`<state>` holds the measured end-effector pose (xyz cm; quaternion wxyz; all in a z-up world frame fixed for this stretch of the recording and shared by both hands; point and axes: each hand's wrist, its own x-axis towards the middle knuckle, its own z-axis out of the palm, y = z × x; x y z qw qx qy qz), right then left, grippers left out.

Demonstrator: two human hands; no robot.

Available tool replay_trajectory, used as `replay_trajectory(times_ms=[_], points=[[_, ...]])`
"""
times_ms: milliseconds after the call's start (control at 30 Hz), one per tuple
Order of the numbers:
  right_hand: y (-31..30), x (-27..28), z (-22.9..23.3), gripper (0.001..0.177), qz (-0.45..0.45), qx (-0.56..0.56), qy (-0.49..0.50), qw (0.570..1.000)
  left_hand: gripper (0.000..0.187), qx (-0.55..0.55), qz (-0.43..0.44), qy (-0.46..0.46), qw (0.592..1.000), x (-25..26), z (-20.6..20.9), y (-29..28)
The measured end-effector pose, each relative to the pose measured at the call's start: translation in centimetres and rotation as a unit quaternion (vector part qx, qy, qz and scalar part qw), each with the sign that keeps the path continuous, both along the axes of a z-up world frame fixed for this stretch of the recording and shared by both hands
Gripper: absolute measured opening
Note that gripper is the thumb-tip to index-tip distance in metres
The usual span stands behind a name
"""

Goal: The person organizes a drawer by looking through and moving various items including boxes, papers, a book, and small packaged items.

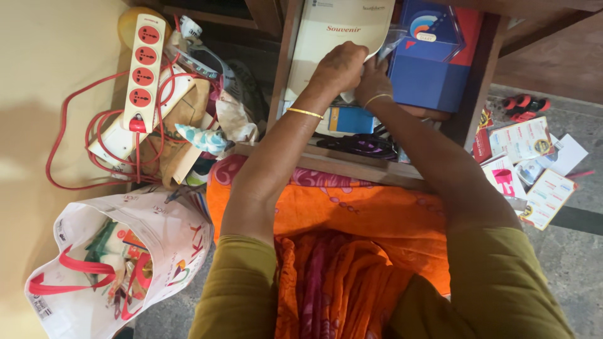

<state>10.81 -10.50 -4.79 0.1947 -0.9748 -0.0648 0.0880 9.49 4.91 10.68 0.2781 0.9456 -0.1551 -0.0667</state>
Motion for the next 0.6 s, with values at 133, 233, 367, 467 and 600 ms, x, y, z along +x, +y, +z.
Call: replay_trajectory(times_ms=[133, 233, 367, 467, 600], points=[[1.0, -1.3, 3.4, 0.075, 0.064, -0.162, -0.041, 0.984, 0.025, 0.025, -0.015, 0.035, 0.999, -0.1, 0.1, -0.3], [1.2, -1.3, 4.2, 0.057, 0.093, -0.256, 0.055, 0.961, 0.026, 0.034, -0.026, 0.04, 0.998, -0.2, -0.2, -0.4], [0.6, -0.9, 3.3, 0.057, 0.087, -0.261, 0.058, 0.96, 0.023, 0.012, -0.063, 0.027, 0.998, -0.7, -1.8, -0.6], [-0.6, -0.6, 2.9, 0.06, 0.106, -0.248, 0.046, 0.962, 0.018, -0.016, -0.09, -0.002, 0.996, -1.7, -3.9, -1.1], [-2.7, 1.0, 2.1, 0.048, 0.153, -0.167, 0.125, 0.966, 0.02, -0.015, -0.107, -0.043, 0.993, -2.2, -6.5, -2.0]])
